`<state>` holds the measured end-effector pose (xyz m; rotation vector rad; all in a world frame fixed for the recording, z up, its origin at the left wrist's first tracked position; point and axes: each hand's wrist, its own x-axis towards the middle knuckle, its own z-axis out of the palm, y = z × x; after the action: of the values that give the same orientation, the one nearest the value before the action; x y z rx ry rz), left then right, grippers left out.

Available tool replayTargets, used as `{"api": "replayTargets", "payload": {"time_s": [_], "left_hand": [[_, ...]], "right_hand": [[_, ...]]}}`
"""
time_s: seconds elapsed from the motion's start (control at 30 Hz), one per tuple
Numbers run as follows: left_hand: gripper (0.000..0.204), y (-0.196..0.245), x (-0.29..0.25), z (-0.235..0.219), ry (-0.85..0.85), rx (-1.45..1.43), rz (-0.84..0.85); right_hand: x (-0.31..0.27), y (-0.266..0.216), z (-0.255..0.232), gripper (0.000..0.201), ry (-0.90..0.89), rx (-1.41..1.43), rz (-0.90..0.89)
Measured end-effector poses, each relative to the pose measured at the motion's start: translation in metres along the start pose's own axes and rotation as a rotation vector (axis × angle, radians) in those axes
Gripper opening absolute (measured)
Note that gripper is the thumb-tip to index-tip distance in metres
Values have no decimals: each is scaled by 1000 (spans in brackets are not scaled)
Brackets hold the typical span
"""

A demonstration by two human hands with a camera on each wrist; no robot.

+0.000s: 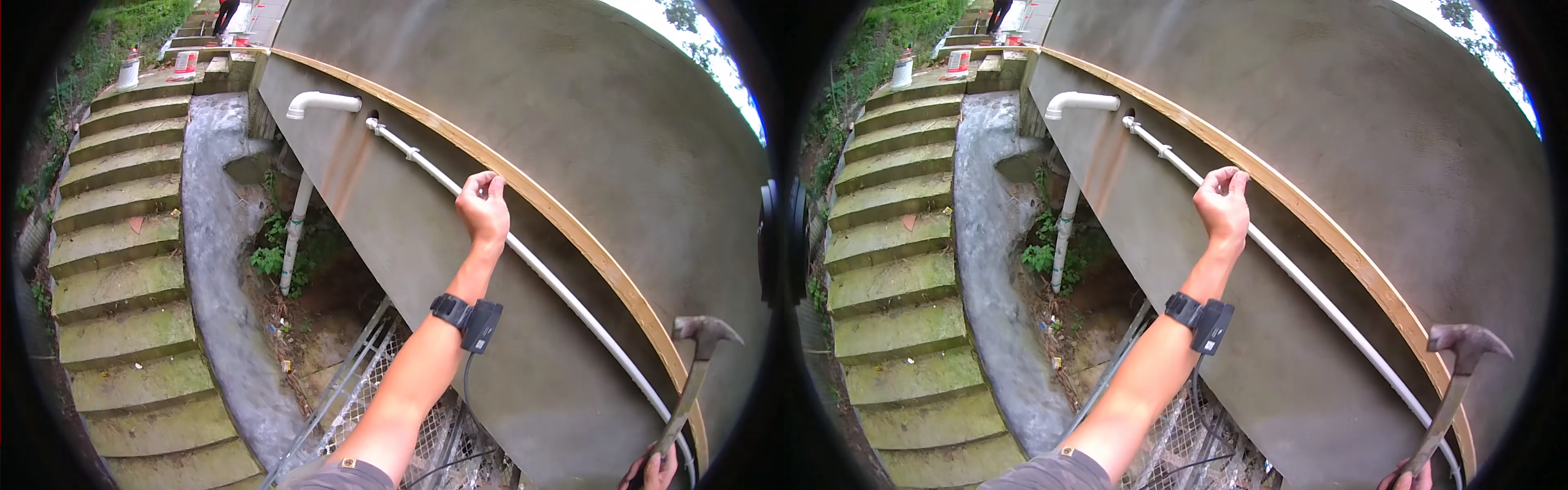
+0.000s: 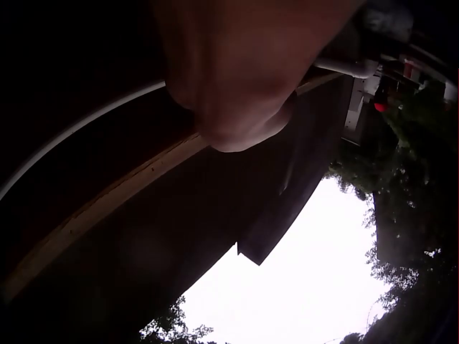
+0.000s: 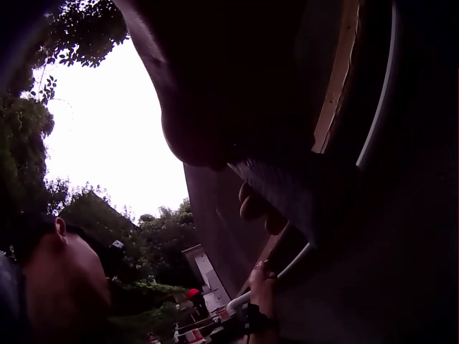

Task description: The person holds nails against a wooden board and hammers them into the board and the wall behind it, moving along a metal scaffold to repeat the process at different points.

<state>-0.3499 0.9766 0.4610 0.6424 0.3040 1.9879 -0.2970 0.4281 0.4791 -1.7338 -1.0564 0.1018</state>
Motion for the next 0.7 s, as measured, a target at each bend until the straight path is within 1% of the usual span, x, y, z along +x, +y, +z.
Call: {"api": "replayTargets", "payload": {"time_s": [0.03, 0.07, 0.1, 0.17, 0.23, 0.33, 0.4, 0.53, 0.63, 0.7], "left_hand": [[10, 3, 3, 7, -4, 69, 53], [12, 4, 7, 14, 19, 24, 63], [13, -7, 15, 20, 35, 9, 54], [13, -7, 15, 25, 30, 47, 51], [13, -16, 13, 28, -4, 27, 36], [12, -27, 10, 28, -30, -2, 33], [11, -31, 9, 26, -1, 33, 57], [11, -33, 7, 26, -4, 7, 85], [12, -36, 6, 28, 37, 35, 106], [14, -37, 6, 30, 77, 52, 156]], "right_hand": [[0, 2, 0, 26, 5, 5, -1], [0, 4, -1, 26, 18, -17, 12], [-2, 5, -2, 26, 37, -40, 26], [-1, 3, -2, 27, 77, -23, 42], [1, 4, -3, 27, 131, 5, 82], [5, 7, -11, 27, 119, 8, 63], [5, 10, -14, 26, 126, 3, 73], [5, 18, -16, 24, 130, -49, 88], [7, 19, -15, 23, 98, -77, 117], [12, 11, -14, 25, 65, -99, 137]]}}
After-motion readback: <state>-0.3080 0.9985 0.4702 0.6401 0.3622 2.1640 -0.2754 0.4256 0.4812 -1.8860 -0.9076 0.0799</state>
